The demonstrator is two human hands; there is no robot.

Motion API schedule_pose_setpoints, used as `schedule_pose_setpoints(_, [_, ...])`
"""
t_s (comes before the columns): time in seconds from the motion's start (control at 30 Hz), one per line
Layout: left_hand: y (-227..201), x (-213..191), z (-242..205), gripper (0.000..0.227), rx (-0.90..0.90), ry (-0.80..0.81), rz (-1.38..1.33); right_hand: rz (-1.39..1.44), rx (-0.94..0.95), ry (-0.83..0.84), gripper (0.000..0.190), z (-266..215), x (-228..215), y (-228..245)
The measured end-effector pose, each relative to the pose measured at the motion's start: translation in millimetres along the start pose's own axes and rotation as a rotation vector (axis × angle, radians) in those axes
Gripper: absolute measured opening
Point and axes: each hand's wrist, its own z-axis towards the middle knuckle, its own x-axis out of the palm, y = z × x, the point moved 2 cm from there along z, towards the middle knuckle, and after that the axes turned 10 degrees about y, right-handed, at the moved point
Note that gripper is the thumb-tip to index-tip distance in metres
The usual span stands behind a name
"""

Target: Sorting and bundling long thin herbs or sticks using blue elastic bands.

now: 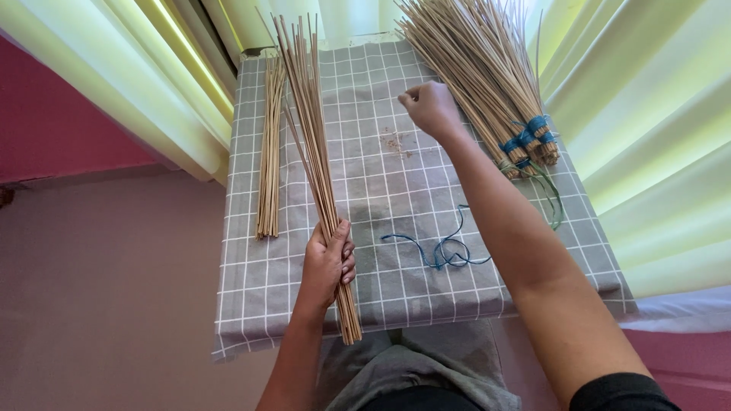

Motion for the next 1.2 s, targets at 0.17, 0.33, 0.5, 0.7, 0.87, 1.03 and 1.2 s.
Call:
schedule_pose_setpoints(0.17, [-3,-2,14,0.022,-0.031,0.025,-0.059,0.189,0.079,-0.070,0.030,-46,-41,30])
schedule_pose_setpoints(0.33, [-27,16,33,0.023,0.079,0.019,-0.077,0.784,0.054,0.305,0.050,-189,3,82])
schedule_pose_setpoints(0.5, [-21,41,49,0.024,0.307,0.164,-0.105,1.351,-0.076,0.652,0.024,-272,63,117])
schedule_pose_setpoints(0.7, [-61,33,33,0.046,0.268,0.027,0.529,1.124,0.012,0.335,0.012,-268,79,108])
schedule_pose_setpoints(0.87, [-69,33,35,0.046,0.157,-0.116,0.679,0.739,0.038,0.301,0.020,-265,84,123])
schedule_pose_setpoints(1.03, [-102,7,55,0.053,0.018,-0.190,0.929,0.605,-0.033,0.390,0.054,-270,37,140])
schedule_pose_setpoints(1.2, [-125,-72,130,0.057,0.065,-0.240,1.437,0.191,-0.318,-0.341,0.036,-277,47,83])
